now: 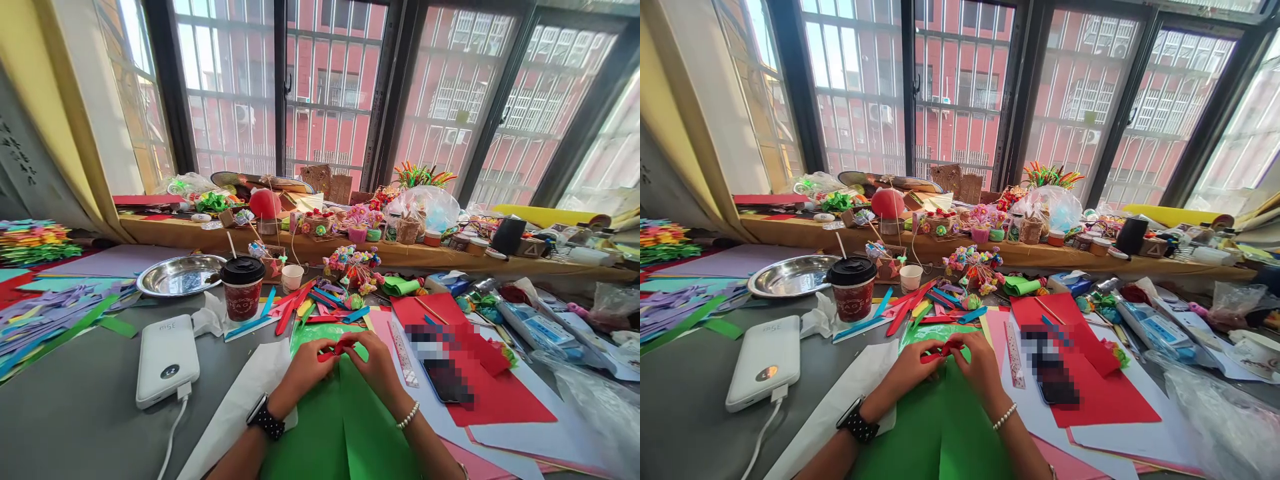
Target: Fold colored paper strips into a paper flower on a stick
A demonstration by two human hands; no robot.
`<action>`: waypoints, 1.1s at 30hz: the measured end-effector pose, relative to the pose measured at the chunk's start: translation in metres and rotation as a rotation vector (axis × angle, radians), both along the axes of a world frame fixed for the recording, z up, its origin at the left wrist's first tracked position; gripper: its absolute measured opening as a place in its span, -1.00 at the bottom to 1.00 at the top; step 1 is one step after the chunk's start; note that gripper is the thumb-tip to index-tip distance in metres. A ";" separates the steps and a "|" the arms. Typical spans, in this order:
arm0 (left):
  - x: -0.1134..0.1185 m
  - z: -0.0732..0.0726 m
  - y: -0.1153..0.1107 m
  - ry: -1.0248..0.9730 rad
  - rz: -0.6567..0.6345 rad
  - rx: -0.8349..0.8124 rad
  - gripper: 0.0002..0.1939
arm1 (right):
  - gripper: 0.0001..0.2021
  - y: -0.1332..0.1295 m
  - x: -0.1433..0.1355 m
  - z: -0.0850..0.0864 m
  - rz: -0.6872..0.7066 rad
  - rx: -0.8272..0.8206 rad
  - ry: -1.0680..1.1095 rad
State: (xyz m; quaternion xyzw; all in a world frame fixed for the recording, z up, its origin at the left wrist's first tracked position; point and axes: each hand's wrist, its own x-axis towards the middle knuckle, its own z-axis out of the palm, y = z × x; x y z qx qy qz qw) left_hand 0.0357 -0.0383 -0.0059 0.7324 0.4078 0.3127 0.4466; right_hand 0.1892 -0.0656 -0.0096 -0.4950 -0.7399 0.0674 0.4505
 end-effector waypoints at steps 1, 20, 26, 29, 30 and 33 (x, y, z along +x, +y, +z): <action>0.000 0.000 0.000 -0.003 -0.006 -0.007 -0.71 | -0.85 0.000 0.001 0.000 0.010 -0.012 0.010; -0.003 0.006 -0.002 0.005 -0.045 -0.049 -0.68 | -0.84 0.000 0.002 0.000 -0.012 0.040 -0.028; 0.002 0.003 -0.004 -0.015 0.000 -0.061 -0.65 | -0.85 0.000 -0.003 -0.004 -0.073 0.091 -0.058; 0.004 0.000 -0.004 -0.025 0.054 -0.074 -0.65 | -0.85 0.000 -0.006 -0.005 -0.125 0.134 -0.096; 0.005 -0.001 -0.003 -0.029 0.064 -0.074 -0.65 | -0.85 0.000 -0.007 -0.006 -0.140 0.146 -0.105; 0.004 -0.002 -0.003 -0.015 0.066 -0.052 -0.66 | -0.85 0.001 -0.007 -0.008 -0.139 0.162 -0.121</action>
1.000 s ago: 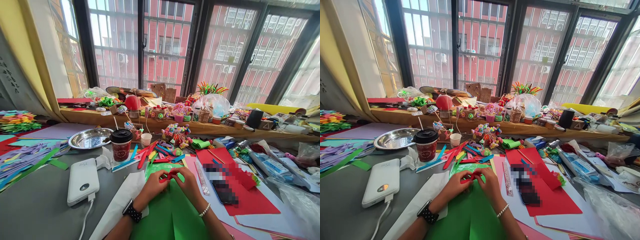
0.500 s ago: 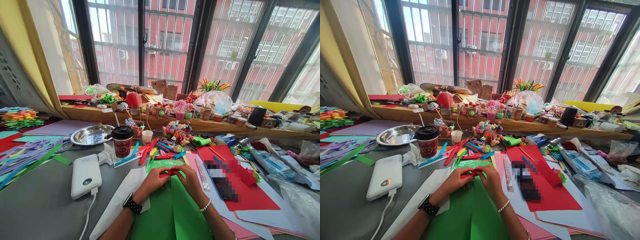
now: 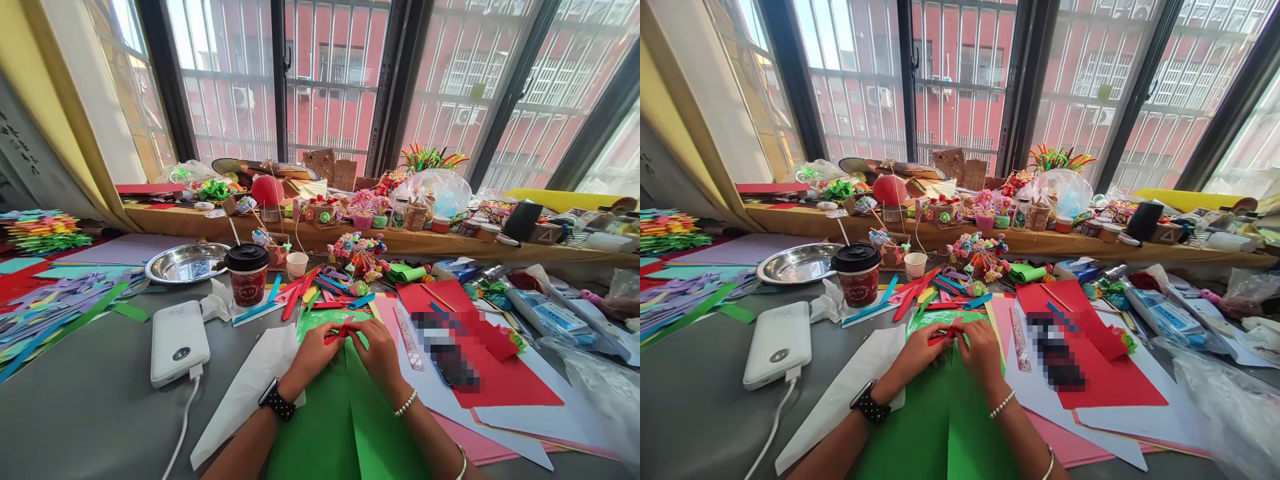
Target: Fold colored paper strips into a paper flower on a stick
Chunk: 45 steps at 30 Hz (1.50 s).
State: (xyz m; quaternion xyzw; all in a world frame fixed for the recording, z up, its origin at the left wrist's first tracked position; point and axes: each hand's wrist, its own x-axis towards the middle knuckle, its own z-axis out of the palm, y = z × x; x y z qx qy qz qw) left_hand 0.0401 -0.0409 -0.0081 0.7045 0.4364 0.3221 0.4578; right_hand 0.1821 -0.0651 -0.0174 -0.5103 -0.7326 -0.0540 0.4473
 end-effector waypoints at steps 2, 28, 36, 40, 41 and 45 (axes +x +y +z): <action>-0.001 0.000 0.000 0.027 -0.004 0.038 -0.68 | -0.86 0.000 0.001 0.000 0.022 0.001 0.002; 0.002 0.000 -0.008 0.154 0.023 0.411 -0.69 | -0.80 -0.001 0.004 0.009 0.058 -0.018 0.030; 0.006 0.008 -0.013 0.051 0.003 0.298 -0.69 | -0.84 -0.002 -0.010 0.003 -0.068 0.024 0.057; 0.007 0.008 -0.014 -0.032 0.018 0.202 -0.67 | -0.86 -0.002 -0.014 0.002 -0.117 0.050 0.038; 0.007 0.007 -0.013 -0.040 0.019 0.190 -0.67 | -0.86 -0.002 -0.013 0.003 -0.107 0.046 0.026; 0.007 0.005 -0.013 -0.016 0.028 0.248 -0.69 | -0.82 -0.003 -0.005 0.008 -0.011 -0.009 -0.015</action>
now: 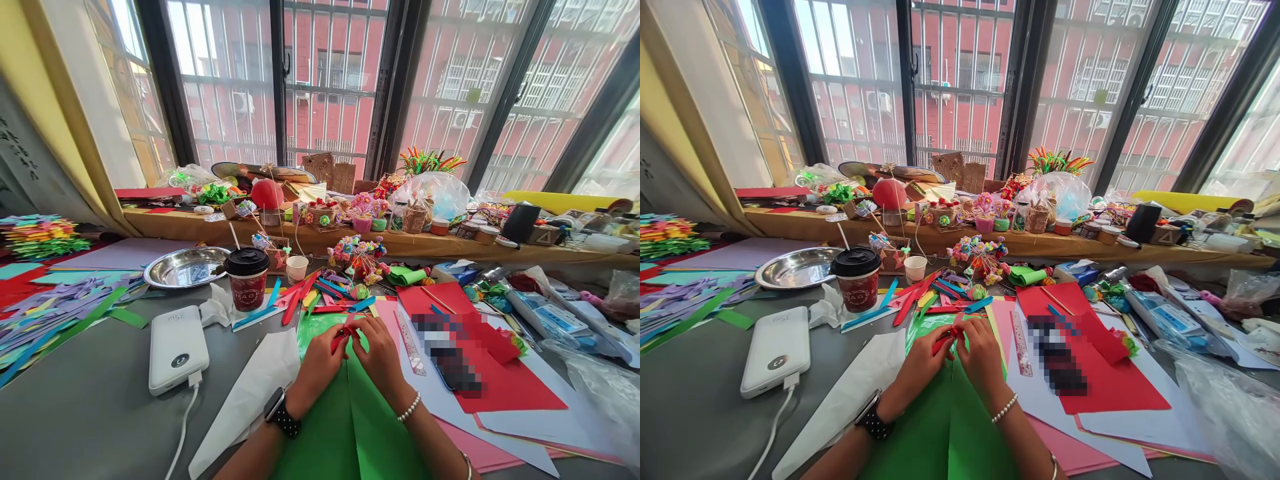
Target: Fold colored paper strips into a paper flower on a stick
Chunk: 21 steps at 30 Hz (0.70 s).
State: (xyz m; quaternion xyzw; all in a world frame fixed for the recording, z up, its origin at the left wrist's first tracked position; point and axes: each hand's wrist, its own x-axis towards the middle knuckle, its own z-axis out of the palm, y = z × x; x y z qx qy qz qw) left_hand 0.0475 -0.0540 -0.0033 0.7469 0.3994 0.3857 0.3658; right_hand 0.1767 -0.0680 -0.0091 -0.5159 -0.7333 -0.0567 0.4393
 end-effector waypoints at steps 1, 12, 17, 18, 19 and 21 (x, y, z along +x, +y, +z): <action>0.000 -0.001 0.000 0.016 0.003 0.025 -0.69 | -0.82 0.000 0.002 0.001 0.017 -0.011 -0.002; 0.001 -0.007 0.002 -0.036 0.060 -0.040 -0.68 | -0.83 0.004 -0.015 -0.006 -0.103 0.059 0.032; 0.002 -0.007 0.003 -0.075 0.093 -0.069 -0.69 | -0.81 0.003 -0.010 -0.005 -0.038 0.050 -0.011; 0.002 -0.006 0.004 -0.098 0.069 -0.094 -0.68 | -0.81 0.003 -0.007 -0.003 -0.013 0.047 -0.002; 0.001 -0.004 0.005 -0.132 0.028 -0.153 -0.66 | -0.82 0.001 -0.004 -0.002 0.004 0.045 0.013; 0.000 0.000 0.007 -0.230 -0.086 -0.359 -0.58 | -0.84 0.000 0.003 0.002 0.023 0.043 0.040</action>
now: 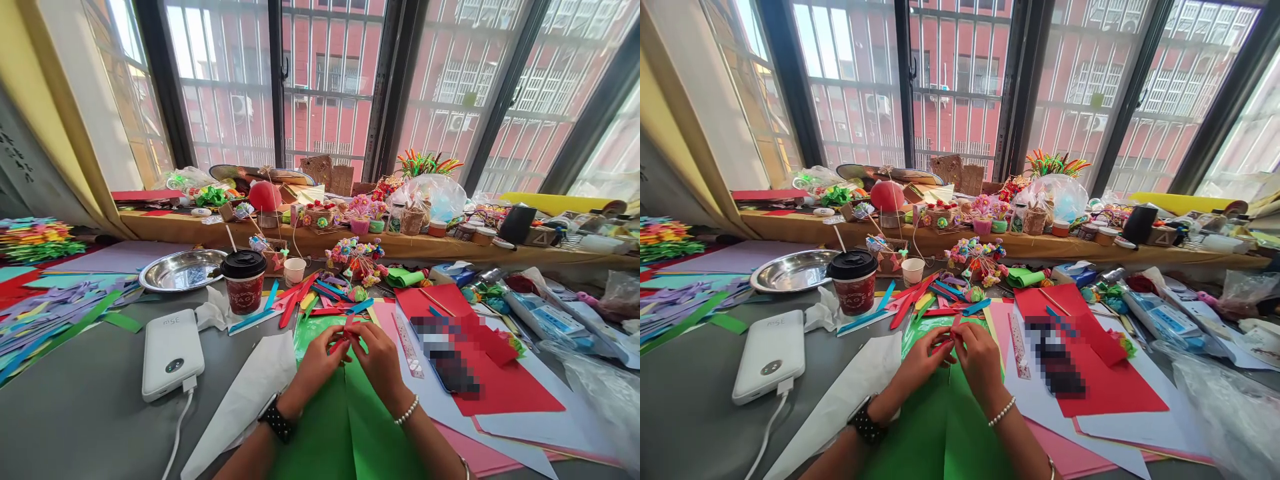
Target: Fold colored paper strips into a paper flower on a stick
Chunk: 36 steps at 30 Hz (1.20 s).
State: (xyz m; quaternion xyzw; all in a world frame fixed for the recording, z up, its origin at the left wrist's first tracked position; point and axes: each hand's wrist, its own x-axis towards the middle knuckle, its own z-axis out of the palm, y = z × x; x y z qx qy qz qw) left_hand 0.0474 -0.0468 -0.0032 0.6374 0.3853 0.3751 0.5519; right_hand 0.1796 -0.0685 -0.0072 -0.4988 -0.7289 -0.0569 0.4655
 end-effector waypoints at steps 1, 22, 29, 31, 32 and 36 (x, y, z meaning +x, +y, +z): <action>-0.001 0.002 0.001 -0.053 -0.044 -0.124 -0.54 | -0.85 -0.001 0.003 0.002 0.016 -0.004 0.007; -0.004 0.010 -0.005 -0.352 -0.294 -0.556 -0.74 | -0.86 -0.002 0.002 -0.001 0.058 -0.073 0.114; 0.000 0.012 -0.007 -0.337 -0.225 -0.461 -0.73 | -0.87 0.002 -0.007 -0.007 -0.015 0.037 0.089; 0.000 0.014 -0.008 -0.327 -0.201 -0.406 -0.71 | -0.85 0.002 -0.006 -0.007 0.019 0.039 0.089; 0.001 0.015 -0.009 -0.326 -0.190 -0.384 -0.71 | -0.84 0.001 -0.006 -0.007 0.037 0.037 0.090; 0.001 0.016 -0.009 -0.335 -0.163 -0.371 -0.68 | -0.81 0.000 -0.009 -0.009 0.022 0.055 0.129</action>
